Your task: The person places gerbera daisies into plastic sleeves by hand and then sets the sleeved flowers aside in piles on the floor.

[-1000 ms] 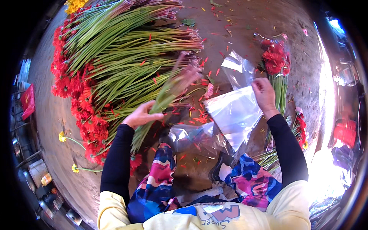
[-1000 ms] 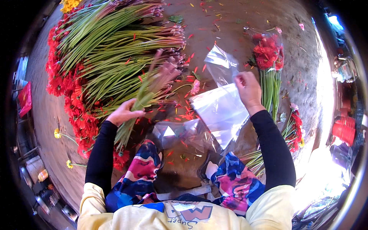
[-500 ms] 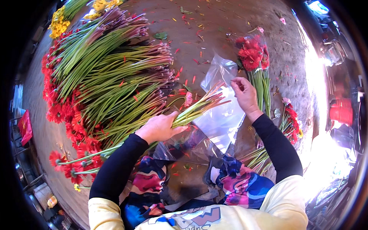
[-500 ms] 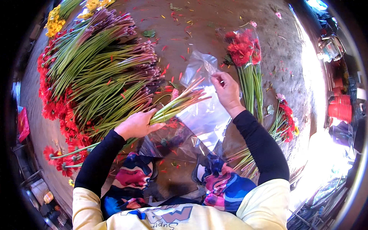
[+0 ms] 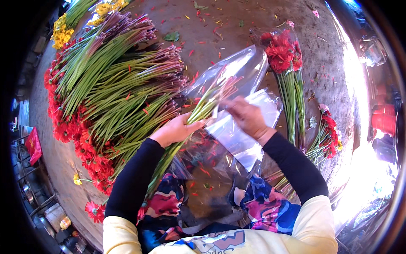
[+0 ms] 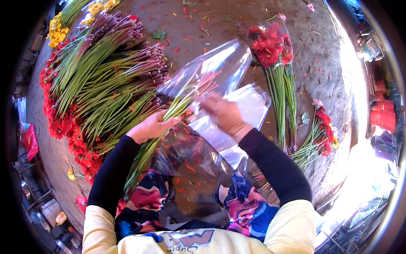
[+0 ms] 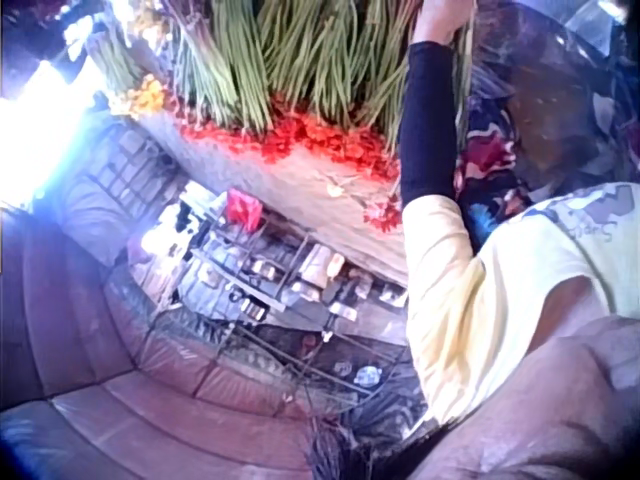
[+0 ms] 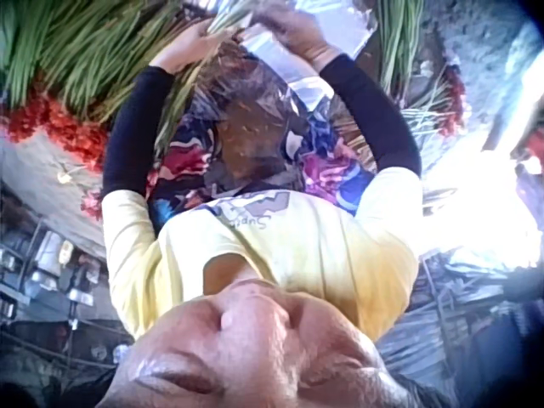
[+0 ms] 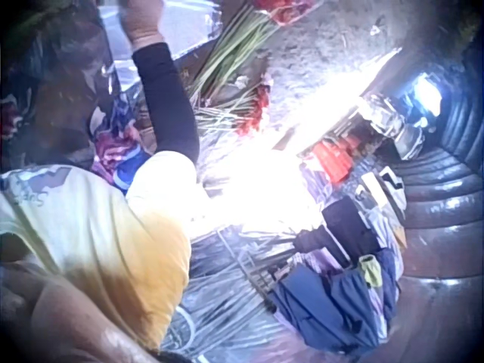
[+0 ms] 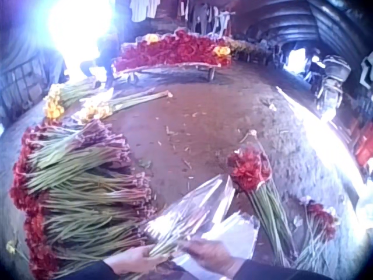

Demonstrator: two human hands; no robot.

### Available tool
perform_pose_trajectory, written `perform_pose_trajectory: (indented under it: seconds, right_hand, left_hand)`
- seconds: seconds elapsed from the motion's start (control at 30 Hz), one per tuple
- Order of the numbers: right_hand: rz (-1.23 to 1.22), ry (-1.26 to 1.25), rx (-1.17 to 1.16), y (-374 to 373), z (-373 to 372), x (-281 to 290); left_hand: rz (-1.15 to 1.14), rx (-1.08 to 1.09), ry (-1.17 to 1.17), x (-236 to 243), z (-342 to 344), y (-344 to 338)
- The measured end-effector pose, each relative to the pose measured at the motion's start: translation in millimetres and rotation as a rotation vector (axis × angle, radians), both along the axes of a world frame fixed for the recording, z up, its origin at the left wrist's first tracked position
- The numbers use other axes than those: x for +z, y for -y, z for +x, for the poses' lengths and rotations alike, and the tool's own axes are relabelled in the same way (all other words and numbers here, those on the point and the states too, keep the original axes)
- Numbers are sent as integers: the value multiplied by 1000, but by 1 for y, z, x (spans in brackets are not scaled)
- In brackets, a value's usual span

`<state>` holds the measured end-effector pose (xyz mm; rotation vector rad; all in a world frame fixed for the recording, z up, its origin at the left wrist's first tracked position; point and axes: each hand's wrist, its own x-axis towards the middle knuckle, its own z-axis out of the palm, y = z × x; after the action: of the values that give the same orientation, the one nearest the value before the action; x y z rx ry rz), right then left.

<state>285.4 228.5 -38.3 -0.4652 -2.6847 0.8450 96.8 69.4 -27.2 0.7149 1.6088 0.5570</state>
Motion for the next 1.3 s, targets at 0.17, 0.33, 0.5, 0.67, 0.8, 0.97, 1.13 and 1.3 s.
perform_pose_trajectory:
  seconds: [0.17,0.33,0.5,0.67,0.8,0.97,1.13,1.3]
  right_hand:
    - [-170,-275,207,41,-30,1]
    - [-568,-275,-17,53,-27,-6]
    - [-1181,140,-112,94,-5,-66]
    - [-1569,95,62,157,-24,-51]
    - [-1834,81,-213,152,-48,-38]
    - [-1609,-21,-340,91,-21,-65]
    - [-1216,7,-399,29,16,-61]
    - [-1365,137,-335,17,38,-40]
  left_hand:
    - [59,139,23,-23,-17,-6]
    - [71,299,212,11,-26,-17]
    - [104,333,266,-6,-46,-33]
    - [237,329,385,-8,-47,-81]
    - [283,459,358,2,-32,-116]
    - [377,456,326,-27,-31,-116]
    - [144,403,-684,-38,-24,-99]
    - [577,605,-1142,-62,-27,-129]
